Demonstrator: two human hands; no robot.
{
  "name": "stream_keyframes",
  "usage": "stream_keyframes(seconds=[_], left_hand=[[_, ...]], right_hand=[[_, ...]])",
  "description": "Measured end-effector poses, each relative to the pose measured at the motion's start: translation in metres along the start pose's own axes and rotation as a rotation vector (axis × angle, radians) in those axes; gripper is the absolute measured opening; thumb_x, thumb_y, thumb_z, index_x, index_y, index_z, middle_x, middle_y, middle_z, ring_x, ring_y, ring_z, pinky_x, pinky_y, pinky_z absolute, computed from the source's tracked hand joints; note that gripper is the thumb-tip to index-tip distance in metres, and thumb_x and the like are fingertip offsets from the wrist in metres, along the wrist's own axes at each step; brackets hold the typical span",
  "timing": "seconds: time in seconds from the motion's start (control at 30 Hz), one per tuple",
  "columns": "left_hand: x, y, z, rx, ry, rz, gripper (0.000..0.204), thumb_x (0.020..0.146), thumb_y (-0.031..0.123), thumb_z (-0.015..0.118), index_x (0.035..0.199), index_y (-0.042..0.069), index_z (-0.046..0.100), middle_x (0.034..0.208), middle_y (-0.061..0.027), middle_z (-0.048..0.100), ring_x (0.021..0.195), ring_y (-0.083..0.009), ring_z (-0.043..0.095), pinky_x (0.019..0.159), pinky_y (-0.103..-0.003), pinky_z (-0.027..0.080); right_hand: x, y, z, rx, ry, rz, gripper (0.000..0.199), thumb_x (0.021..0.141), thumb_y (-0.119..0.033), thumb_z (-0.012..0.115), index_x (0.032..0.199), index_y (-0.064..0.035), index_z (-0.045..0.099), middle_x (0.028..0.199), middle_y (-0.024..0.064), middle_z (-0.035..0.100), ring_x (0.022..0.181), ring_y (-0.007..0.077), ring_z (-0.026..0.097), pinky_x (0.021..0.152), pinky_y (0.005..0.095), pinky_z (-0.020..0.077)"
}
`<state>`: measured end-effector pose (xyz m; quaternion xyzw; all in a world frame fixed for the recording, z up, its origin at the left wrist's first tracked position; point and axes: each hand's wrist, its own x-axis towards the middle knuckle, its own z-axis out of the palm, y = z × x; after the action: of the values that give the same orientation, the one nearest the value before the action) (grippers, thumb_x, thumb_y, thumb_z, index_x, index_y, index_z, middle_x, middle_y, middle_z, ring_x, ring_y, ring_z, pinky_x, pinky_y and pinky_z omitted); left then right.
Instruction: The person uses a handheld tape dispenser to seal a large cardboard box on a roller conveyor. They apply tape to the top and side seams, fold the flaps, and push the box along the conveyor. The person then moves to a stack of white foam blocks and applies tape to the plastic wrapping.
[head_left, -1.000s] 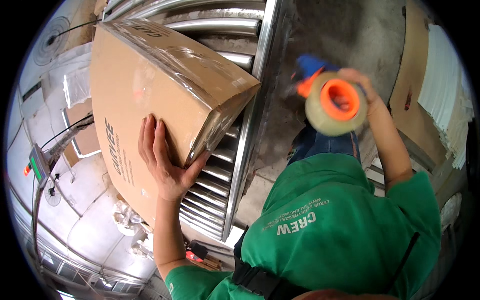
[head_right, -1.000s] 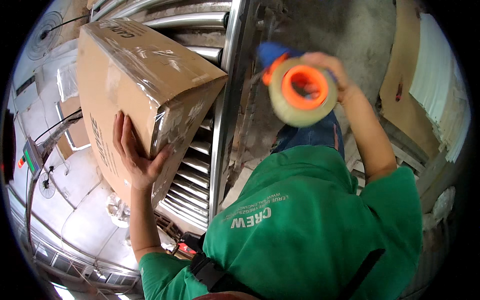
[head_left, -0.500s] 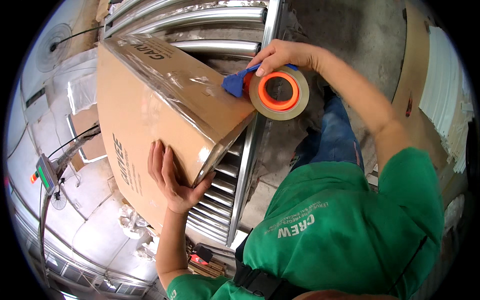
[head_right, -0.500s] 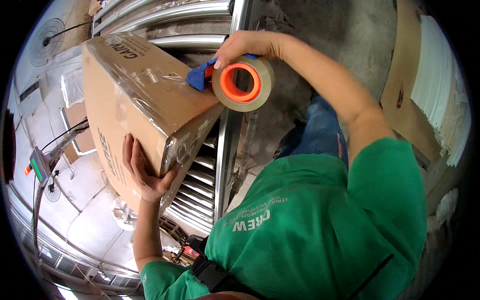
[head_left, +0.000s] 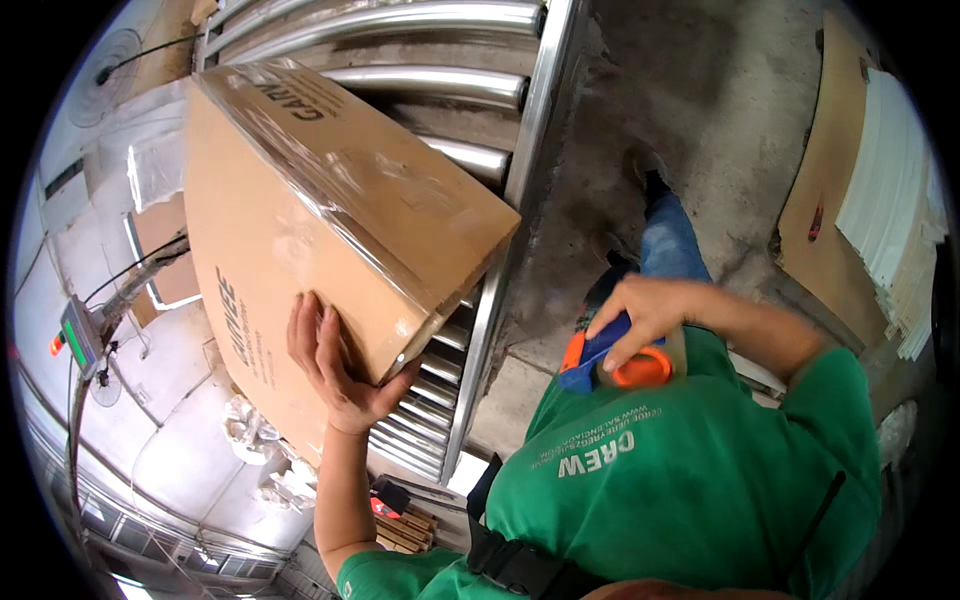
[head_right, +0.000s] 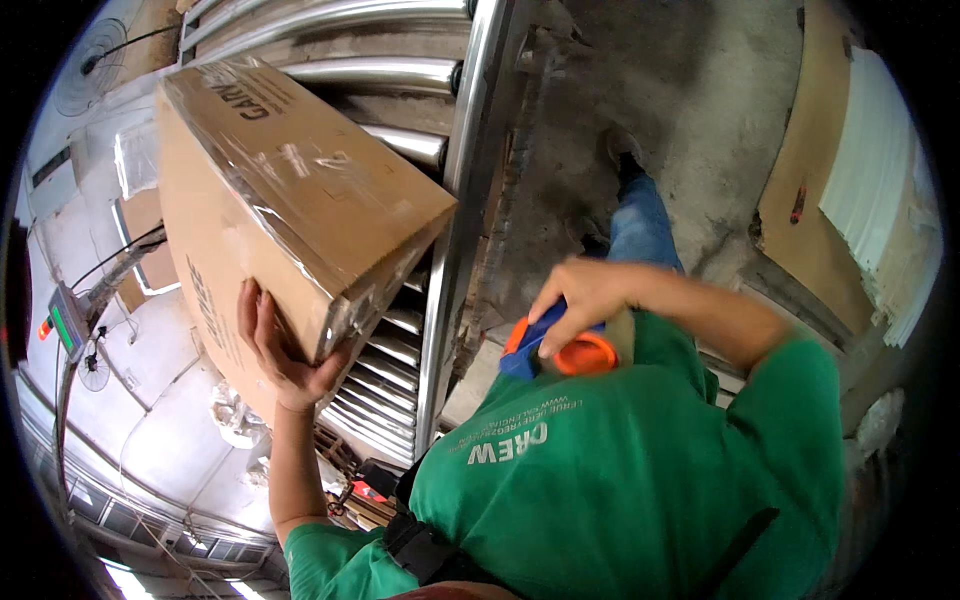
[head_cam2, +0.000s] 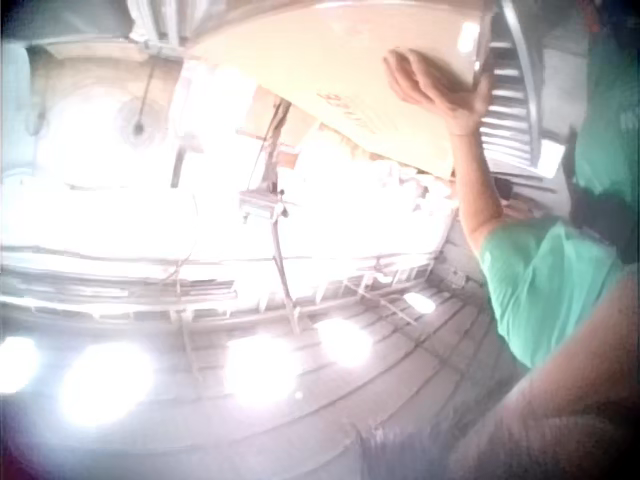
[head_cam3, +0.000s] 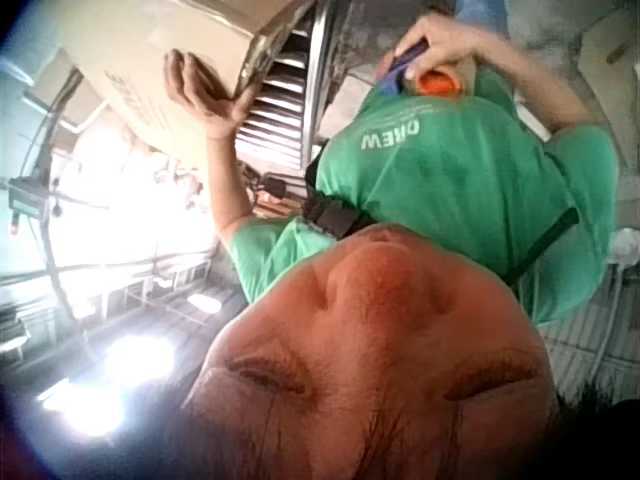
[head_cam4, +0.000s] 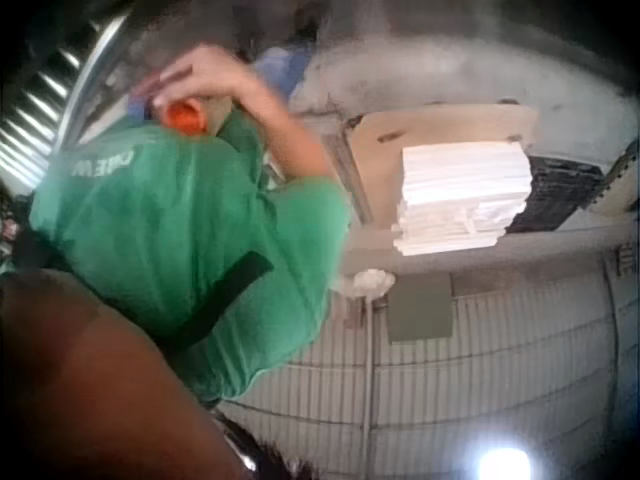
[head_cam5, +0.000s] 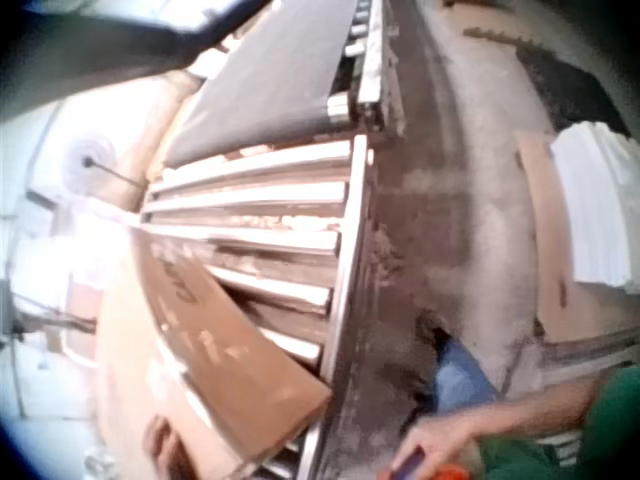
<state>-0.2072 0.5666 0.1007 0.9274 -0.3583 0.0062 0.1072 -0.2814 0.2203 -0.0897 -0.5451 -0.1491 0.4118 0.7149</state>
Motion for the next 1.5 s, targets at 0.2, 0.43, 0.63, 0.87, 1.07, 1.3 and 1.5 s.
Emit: stream_keyframes(seconds=[0.2, 0.43, 0.63, 0.87, 1.07, 1.3, 1.5], left_hand=[[-0.006, 0.011, 0.000, 0.044, 0.017, -0.036, 0.087, 0.066, 0.036, 0.079, 0.136, 0.000, 0.041, 0.142, -0.0256, 0.036, 0.131, -0.0426, 0.035, 0.107, -0.050, 0.030], [0.001, 0.009, -0.002, 0.060, 0.003, 0.024, 0.092, 0.064, 0.035, 0.080, 0.138, 0.002, 0.038, 0.141, -0.0239, 0.038, 0.130, -0.0418, 0.036, 0.107, -0.050, 0.030], [-0.011, 0.005, -0.003, 0.006, -0.044, -0.020, 0.093, 0.064, 0.029, 0.081, 0.140, 0.005, 0.033, 0.143, -0.0249, 0.027, 0.134, -0.0395, 0.031, 0.109, -0.049, 0.029], [-0.014, 0.005, -0.002, 0.030, 0.014, -0.016, 0.093, 0.065, 0.044, 0.080, 0.137, 0.003, 0.038, 0.140, -0.0240, 0.038, 0.130, -0.0427, 0.036, 0.106, -0.052, 0.031], [0.001, 0.087, 0.023, -0.038, 0.182, 0.289, 0.053, 0.074, 0.031, 0.080, 0.113, 0.003, 0.059, 0.115, -0.0152, 0.057, 0.103, -0.0303, 0.056, 0.084, -0.041, 0.045], [0.016, 0.154, 0.061, -1.146, -0.398, -0.657, 0.022, 0.090, 0.016, 0.063, 0.105, -0.001, 0.065, 0.085, -0.0048, 0.063, 0.074, -0.0126, 0.056, 0.067, -0.027, 0.044], [0.022, 0.174, 0.077, -1.654, -0.487, -1.080, 0.041, 0.095, 0.022, 0.056, 0.129, -0.001, 0.052, 0.097, 0.0008, 0.060, 0.077, -0.0077, 0.053, 0.067, -0.021, 0.041]], right_hand=[[-0.032, 0.061, -0.027, 0.755, 0.661, -0.307, 0.048, 0.087, -0.030, 0.059, 0.124, 0.0006, 0.054, 0.114, 0.0119, 0.063, 0.106, 0.0201, 0.061, 0.096, 0.0349, 0.0486], [0.058, -0.042, -0.100, 0.288, 0.404, -0.368, 0.038, 0.085, -0.028, 0.063, 0.109, 0.0014, 0.064, 0.099, 0.0104, 0.067, 0.083, 0.0138, 0.066, 0.074, 0.0286, 0.0550], [0.099, -0.059, -0.097, 0.117, -0.029, 0.154, 0.043, 0.074, -0.022, 0.074, 0.105, 0.0055, 0.067, 0.093, 0.0092, 0.069, 0.079, 0.0104, 0.063, 0.068, 0.0250, 0.0526], [0.044, -0.015, -0.062, 0.279, 0.041, 0.034, 0.054, 0.076, -0.025, 0.072, 0.119, 0.0057, 0.060, 0.113, 0.0144, 0.065, 0.099, 0.0189, 0.062, 0.090, 0.0309, 0.0486], [-0.043, 0.015, 0.014, 1.389, 0.160, -0.046, 0.054, 0.082, -0.039, 0.056, 0.106, 0.0098, 0.058, 0.079, 0.0158, 0.064, 0.065, 0.0211, 0.064, 0.058, 0.0325, 0.0562], [-0.082, -0.015, 0.031, 0.738, 0.414, -0.385, 0.074, 0.076, -0.034, 0.062, 0.130, 0.0119, 0.042, 0.117, 0.0215, 0.060, 0.102, 0.0256, 0.063, 0.090, 0.0354, 0.0510], [-0.097, -0.004, 0.078, 0.915, 0.389, -0.453, 0.085, 0.070, -0.038, 0.070, 0.133, 0.0101, 0.038, 0.125, 0.0229, 0.054, 0.108, 0.0282, 0.059, 0.094, 0.0379, 0.0484]])
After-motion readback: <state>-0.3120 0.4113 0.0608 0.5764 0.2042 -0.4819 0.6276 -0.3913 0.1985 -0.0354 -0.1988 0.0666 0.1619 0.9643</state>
